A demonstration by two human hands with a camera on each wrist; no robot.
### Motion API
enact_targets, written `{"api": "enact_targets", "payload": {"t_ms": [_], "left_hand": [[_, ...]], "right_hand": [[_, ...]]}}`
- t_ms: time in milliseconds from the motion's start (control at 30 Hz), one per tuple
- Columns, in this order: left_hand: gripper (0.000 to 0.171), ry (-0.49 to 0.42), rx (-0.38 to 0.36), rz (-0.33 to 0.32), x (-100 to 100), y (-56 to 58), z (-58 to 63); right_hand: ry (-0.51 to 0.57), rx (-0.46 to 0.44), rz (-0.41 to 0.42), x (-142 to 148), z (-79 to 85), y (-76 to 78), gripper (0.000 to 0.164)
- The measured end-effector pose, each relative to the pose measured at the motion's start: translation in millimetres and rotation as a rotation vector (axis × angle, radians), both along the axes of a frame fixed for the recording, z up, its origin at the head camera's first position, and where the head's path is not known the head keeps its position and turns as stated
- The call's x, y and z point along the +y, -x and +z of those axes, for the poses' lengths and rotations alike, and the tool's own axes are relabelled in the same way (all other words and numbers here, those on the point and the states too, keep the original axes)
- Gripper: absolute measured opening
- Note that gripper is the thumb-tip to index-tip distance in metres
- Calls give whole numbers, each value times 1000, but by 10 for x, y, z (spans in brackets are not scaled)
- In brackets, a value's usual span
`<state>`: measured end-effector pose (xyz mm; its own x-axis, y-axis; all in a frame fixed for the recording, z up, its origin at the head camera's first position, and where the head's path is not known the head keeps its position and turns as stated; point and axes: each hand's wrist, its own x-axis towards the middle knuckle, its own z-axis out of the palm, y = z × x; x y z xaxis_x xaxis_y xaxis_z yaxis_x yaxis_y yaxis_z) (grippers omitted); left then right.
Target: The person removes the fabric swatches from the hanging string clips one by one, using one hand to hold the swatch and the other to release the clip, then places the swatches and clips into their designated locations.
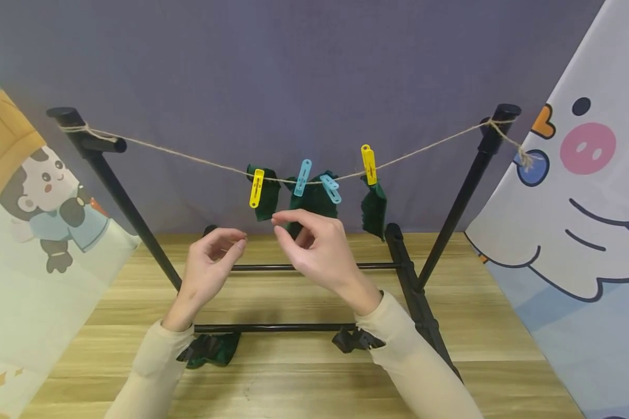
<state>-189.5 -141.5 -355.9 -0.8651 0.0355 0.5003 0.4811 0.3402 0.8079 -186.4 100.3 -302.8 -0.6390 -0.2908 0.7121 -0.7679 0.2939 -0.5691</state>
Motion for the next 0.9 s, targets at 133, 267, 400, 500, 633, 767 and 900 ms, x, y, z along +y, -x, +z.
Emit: {"api": "enact_targets", "payload": {"t_ms": [133, 267, 400, 500, 633, 767, 900], "left_hand": [[13, -13, 2, 0, 9, 19, 6], [14, -21, 5, -6, 22, 46, 21], [16, -21, 9, -12, 41, 73, 38], [17, -20, 13, -9, 56, 90, 50], [20, -45, 17, -4, 70, 115, 79], [23, -83, 30, -17, 85, 135, 116], [24, -93, 33, -21, 104, 152, 140]], "right_hand": [[-9, -5, 8, -46, 28, 10, 25], [-20, -17, 6, -95, 66, 15, 31], [-15, -49, 13, -135, 97, 25, 35], [-9, -74, 7, -159, 117, 33, 37], [5, -126, -8, -190, 142, 40, 44], [18, -187, -4, -229, 163, 47, 49], [52, -238, 27, -268, 185, 54, 51]]}}
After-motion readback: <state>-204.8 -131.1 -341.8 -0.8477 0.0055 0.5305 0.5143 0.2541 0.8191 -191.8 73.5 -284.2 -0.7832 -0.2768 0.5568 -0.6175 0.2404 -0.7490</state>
